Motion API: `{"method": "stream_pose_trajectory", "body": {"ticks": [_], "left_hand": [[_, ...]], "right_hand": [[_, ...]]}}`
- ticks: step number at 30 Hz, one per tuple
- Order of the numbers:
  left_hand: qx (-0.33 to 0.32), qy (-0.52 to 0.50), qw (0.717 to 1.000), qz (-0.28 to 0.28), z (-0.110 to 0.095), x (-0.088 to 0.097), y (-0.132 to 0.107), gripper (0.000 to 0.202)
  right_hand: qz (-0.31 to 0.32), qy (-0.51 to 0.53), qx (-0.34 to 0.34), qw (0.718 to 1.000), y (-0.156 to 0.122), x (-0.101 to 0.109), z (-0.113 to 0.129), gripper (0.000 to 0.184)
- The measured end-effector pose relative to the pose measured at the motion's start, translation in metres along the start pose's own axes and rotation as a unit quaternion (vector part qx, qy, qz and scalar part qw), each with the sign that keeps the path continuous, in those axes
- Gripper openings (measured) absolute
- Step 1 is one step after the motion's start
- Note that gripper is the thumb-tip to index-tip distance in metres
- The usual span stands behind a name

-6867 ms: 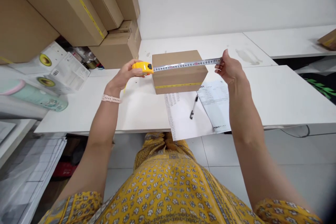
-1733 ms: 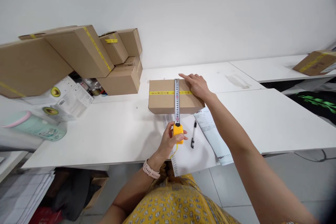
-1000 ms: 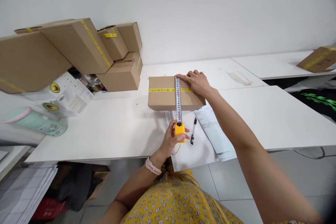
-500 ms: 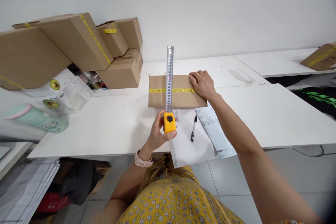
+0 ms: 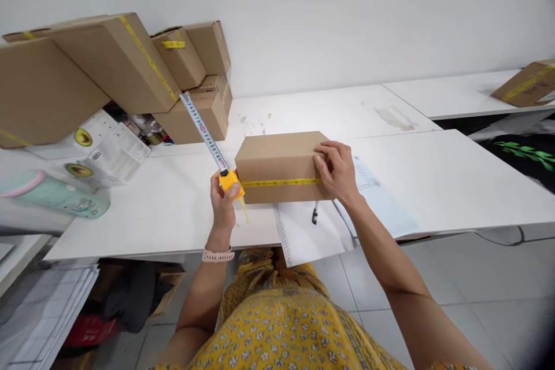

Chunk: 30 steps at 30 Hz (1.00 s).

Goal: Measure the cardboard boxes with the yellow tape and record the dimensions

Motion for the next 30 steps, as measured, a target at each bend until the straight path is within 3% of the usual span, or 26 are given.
{"method": "stream_pose_trajectory", "body": {"ticks": [6,12,15,18,21,25,30], "left_hand": [[-0.076,0.037,0.996,0.029,-0.014,-0.013,0.024,0.068],[-0.02,0.074,0.997,0.013,0.021,-0.001,0.035,0.072],[-0.024,0.087,0.996,0.001,0.02,0.003,0.029,0.072],[-0.078,0.132,0.987,0.042,-0.009,-0.007,0.014,0.074],[-0.063,0.2,0.961,0.179,-0.025,-0.033,-0.013,0.079],[0.014,0.253,0.893,0.372,-0.011,-0.064,-0.067,0.081],[0.061,0.295,0.824,0.48,0.016,-0.073,-0.111,0.084]], "right_hand": [[-0.015,0.02,-0.001,1.0,0.021,-0.039,-0.023,0.032],[-0.001,0.025,-0.015,1.0,0.014,-0.083,-0.044,0.027],[0.013,0.035,0.005,0.999,0.007,-0.088,-0.038,0.027],[-0.029,0.03,-0.024,0.999,0.006,-0.07,-0.032,0.034],[-0.084,0.072,-0.114,0.987,0.01,-0.039,-0.036,0.05],[-0.089,0.207,-0.14,0.964,0.018,-0.001,-0.034,0.066],[-0.092,0.35,-0.167,0.917,-0.003,0.031,-0.042,0.045]]}}
Point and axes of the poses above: each hand's wrist, its own y-axis towards the middle knuckle, its own x-axis out of the back of the hand, z = x × y, the point moved 9 cm from there along y, towards the middle knuckle
